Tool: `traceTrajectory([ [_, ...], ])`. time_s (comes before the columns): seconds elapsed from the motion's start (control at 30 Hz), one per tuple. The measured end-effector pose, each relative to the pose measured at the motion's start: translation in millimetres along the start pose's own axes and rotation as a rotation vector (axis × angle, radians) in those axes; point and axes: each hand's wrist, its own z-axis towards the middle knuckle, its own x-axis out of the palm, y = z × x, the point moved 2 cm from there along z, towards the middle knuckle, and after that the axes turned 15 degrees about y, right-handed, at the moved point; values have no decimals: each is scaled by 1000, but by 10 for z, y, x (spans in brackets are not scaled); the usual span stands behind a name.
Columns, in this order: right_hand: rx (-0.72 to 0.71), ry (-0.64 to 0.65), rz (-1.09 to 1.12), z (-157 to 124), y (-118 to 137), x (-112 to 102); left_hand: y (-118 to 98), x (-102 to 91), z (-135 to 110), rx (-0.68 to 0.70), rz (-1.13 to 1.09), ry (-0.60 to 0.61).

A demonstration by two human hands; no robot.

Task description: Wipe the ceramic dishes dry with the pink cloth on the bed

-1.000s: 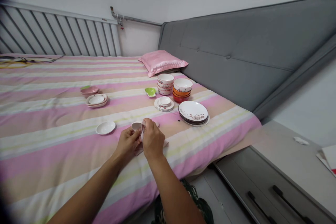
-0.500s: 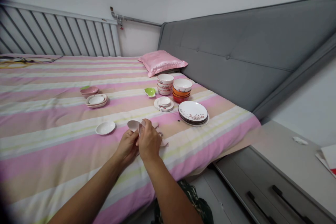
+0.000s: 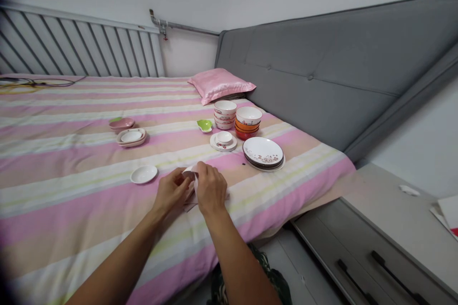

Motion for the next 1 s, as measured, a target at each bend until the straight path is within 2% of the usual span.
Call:
traceTrajectory([
  [0.07,-54,7,-1,-7,29,3,23,6,-5,-6,34,19],
  [0.17,-63,25,43,-16,53,-4,43,52,-5,-23,-126,64],
  [0.33,48,84,176,-6,22,-18,43,156,5,-138,-569,113],
  [0.6,205,170,265,-5,53,43,-24,198,12,-158,-778,103],
  [0.77,243,174,331,-29,87,54,-78,207,-23,-163,-847,174],
  [0.87,266,154,323,-33,43,40,-73,222,-31,-177,-782,230],
  [1.0,253,98,240,-24,-23,24,-28,164,2,-160,-665,149],
])
